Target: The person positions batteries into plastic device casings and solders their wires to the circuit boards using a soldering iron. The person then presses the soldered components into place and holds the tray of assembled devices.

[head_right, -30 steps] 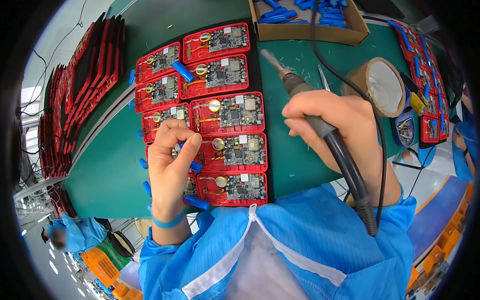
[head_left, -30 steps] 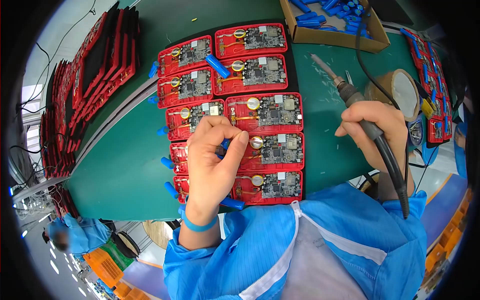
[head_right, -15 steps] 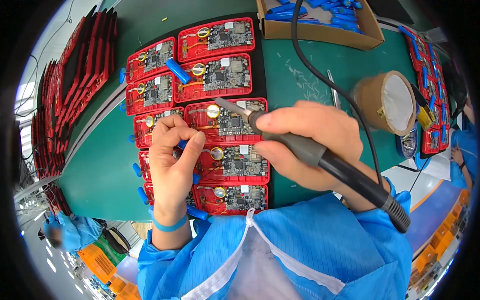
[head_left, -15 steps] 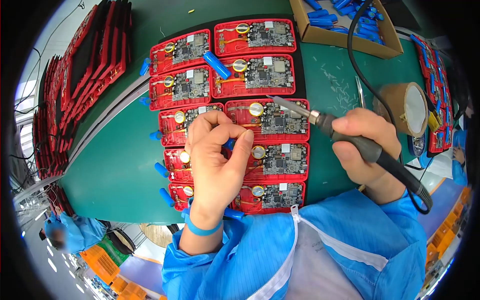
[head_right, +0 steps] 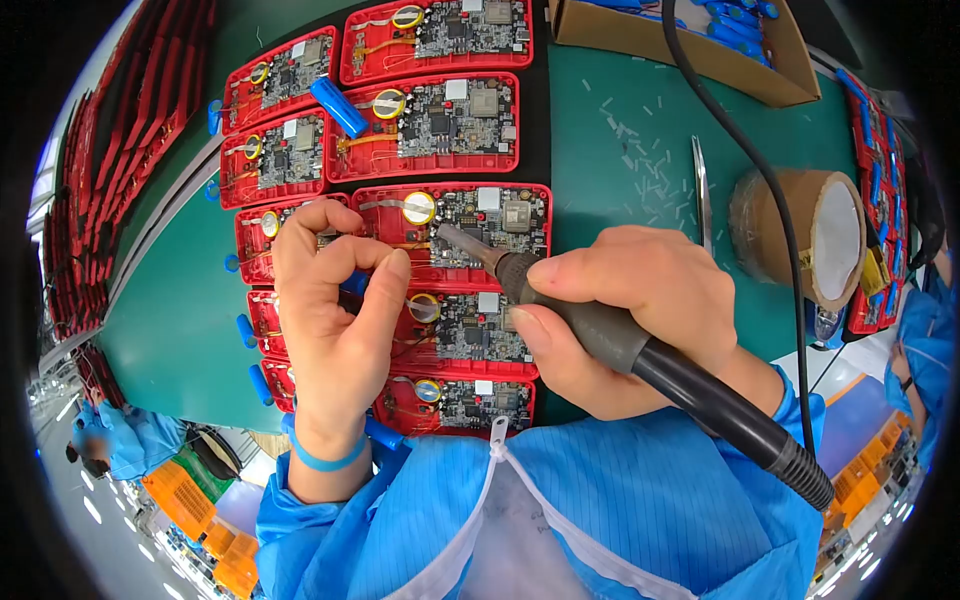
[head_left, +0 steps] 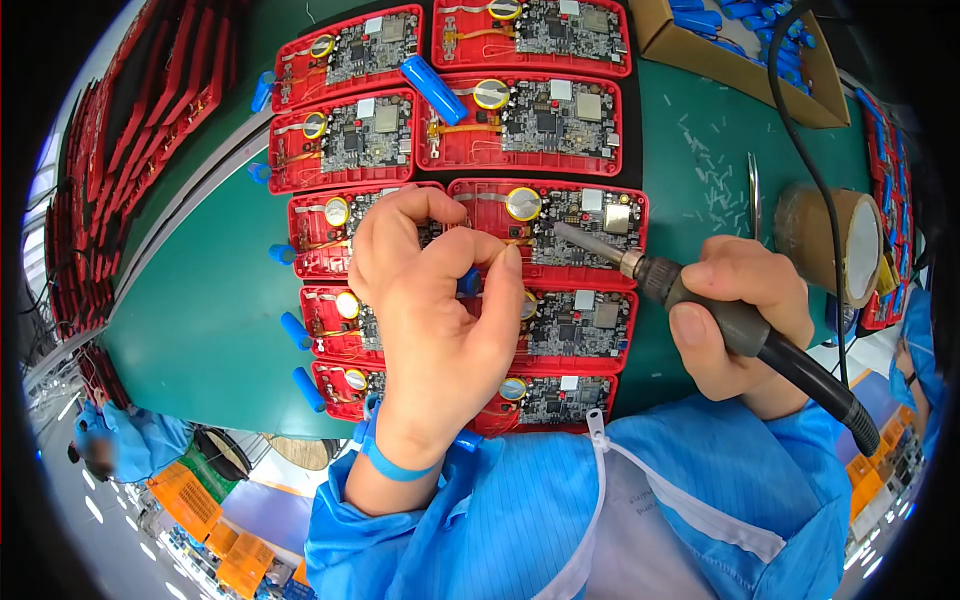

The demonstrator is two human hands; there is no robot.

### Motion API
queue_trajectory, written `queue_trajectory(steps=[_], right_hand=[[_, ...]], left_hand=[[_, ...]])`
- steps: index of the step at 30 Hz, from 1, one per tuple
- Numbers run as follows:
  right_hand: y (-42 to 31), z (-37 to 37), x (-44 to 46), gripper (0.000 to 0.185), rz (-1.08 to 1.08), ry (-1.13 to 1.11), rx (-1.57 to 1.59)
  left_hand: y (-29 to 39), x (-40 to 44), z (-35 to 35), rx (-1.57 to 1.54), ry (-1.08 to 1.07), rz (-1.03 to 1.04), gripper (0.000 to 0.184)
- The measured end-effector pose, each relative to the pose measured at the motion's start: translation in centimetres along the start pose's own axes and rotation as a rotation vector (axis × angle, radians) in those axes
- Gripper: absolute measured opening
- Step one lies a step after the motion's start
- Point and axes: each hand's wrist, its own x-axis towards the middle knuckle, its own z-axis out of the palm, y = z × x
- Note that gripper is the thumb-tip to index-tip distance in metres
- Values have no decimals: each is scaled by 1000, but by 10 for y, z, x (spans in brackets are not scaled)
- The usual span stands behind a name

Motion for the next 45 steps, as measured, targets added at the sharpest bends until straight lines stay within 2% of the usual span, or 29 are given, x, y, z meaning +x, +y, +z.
queue_trajectory(steps=[5, 25, 27, 45], right_hand=[[1, -1, 2, 25, 9, -37, -10], [3, 2, 5, 25, -6, -63, -53], [4, 4, 7, 27, -7, 23, -42], [4, 4, 7, 27, 3, 14, -27]], left_hand=[[4, 2, -2, 118, -22, 39, 8], [4, 3, -2, 89, -43, 6, 7], [4, 3, -2, 85, -43, 3, 7], [-1, 3, 2, 58, 17, 27, 5]])
